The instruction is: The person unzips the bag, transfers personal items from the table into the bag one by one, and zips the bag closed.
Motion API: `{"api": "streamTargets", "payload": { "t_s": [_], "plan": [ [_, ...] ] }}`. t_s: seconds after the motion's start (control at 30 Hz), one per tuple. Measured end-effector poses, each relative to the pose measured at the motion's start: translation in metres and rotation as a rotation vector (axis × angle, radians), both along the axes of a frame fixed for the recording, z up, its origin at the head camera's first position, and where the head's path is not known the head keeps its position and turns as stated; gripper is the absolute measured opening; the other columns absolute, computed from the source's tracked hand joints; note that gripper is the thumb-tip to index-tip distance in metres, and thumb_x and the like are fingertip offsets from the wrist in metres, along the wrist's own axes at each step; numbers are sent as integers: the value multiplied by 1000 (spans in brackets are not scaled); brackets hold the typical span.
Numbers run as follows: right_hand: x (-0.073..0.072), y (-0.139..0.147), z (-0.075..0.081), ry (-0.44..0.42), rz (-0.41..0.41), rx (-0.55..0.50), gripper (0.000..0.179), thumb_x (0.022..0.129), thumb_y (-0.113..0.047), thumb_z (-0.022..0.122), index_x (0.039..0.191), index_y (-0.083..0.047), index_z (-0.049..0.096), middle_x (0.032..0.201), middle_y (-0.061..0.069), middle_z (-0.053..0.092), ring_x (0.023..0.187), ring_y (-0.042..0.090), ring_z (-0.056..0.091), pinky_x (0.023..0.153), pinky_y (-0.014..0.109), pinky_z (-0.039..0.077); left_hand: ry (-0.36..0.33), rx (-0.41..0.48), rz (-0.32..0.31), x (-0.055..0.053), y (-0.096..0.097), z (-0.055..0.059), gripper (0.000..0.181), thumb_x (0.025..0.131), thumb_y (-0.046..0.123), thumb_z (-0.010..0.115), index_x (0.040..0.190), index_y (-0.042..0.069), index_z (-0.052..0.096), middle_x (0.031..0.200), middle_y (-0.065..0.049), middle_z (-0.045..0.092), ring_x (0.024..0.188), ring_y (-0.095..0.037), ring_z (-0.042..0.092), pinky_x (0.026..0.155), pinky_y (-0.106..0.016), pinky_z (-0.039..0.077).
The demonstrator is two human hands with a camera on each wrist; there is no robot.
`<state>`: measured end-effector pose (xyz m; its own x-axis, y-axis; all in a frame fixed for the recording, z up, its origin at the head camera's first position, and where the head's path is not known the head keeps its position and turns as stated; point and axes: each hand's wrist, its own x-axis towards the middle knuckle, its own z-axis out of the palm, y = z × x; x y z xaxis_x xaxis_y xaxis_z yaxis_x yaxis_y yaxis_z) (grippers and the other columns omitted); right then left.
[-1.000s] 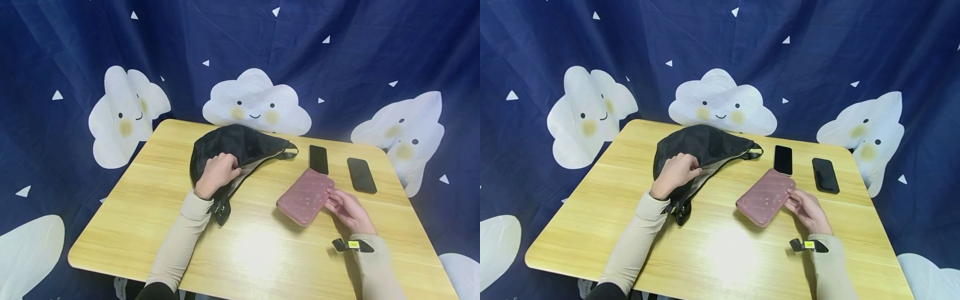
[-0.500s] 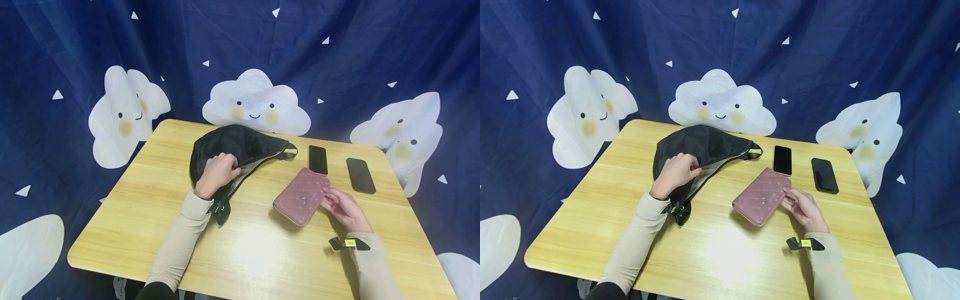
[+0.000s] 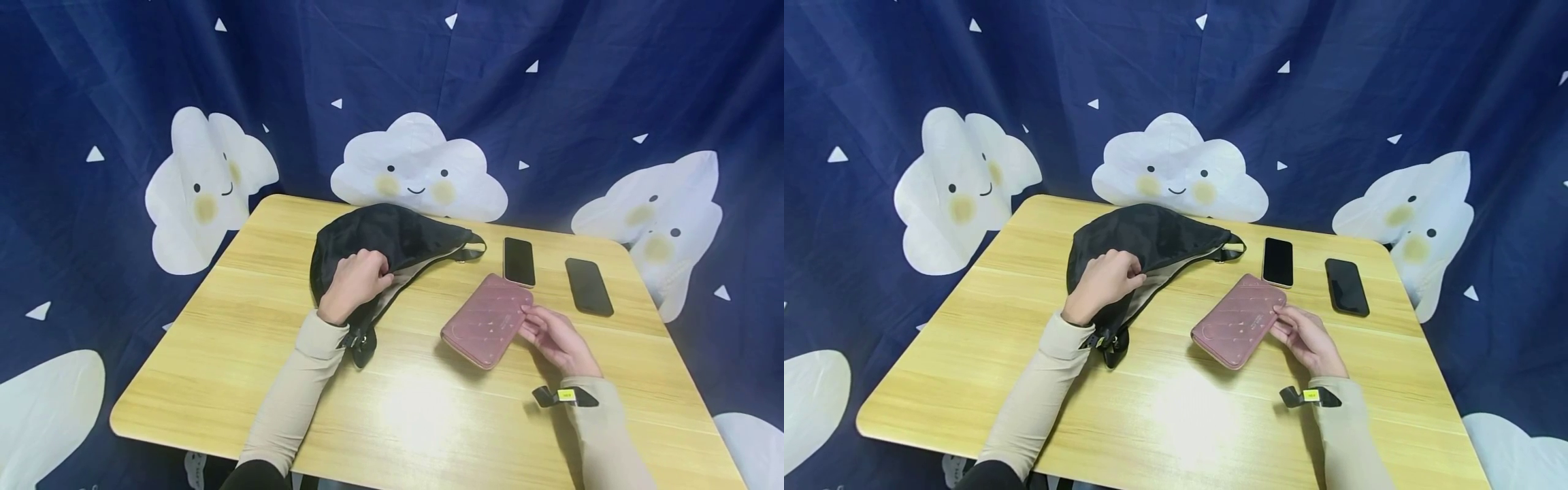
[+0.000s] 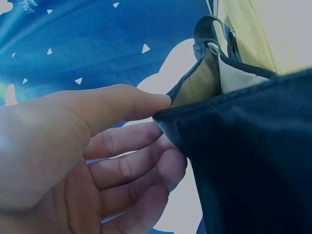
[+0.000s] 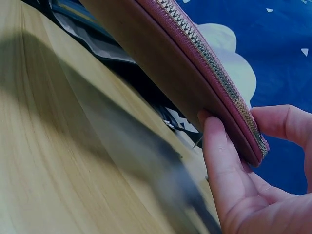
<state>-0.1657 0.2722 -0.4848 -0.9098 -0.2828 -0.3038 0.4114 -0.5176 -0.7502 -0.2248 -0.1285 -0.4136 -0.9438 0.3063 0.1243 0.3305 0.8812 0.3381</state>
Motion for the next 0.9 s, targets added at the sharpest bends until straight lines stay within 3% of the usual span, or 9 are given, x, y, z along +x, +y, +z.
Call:
{"api": "streamTargets", "payload": {
  "t_s": [0.23,0.47,0.9],
  "plan": [
    [-2,-2,-3,-4,6,9,38,108,0,41,98,-5,77,97,8,79,93,18,77,89,32,61,8,3,-6,0,0,0,39,94,25,71,60,19,53,59,5,43,56,-17,47,51,-34,33],
    [-3,-7,-2,-22,16,5,32,107,-2,45,99,-6,76,99,7,78,94,19,77,91,32,60,12,4,-3,0,0,-1,36,94,26,71,62,19,57,59,5,48,56,-18,50,52,-34,36],
    [-13,-25,0,-34,29,53,30,107,-3,46,99,-9,75,98,5,77,93,17,76,90,31,60,13,10,-6,0,0,-2,38,94,25,71,60,20,55,58,7,45,55,-16,49,50,-33,35]
  ]
}}
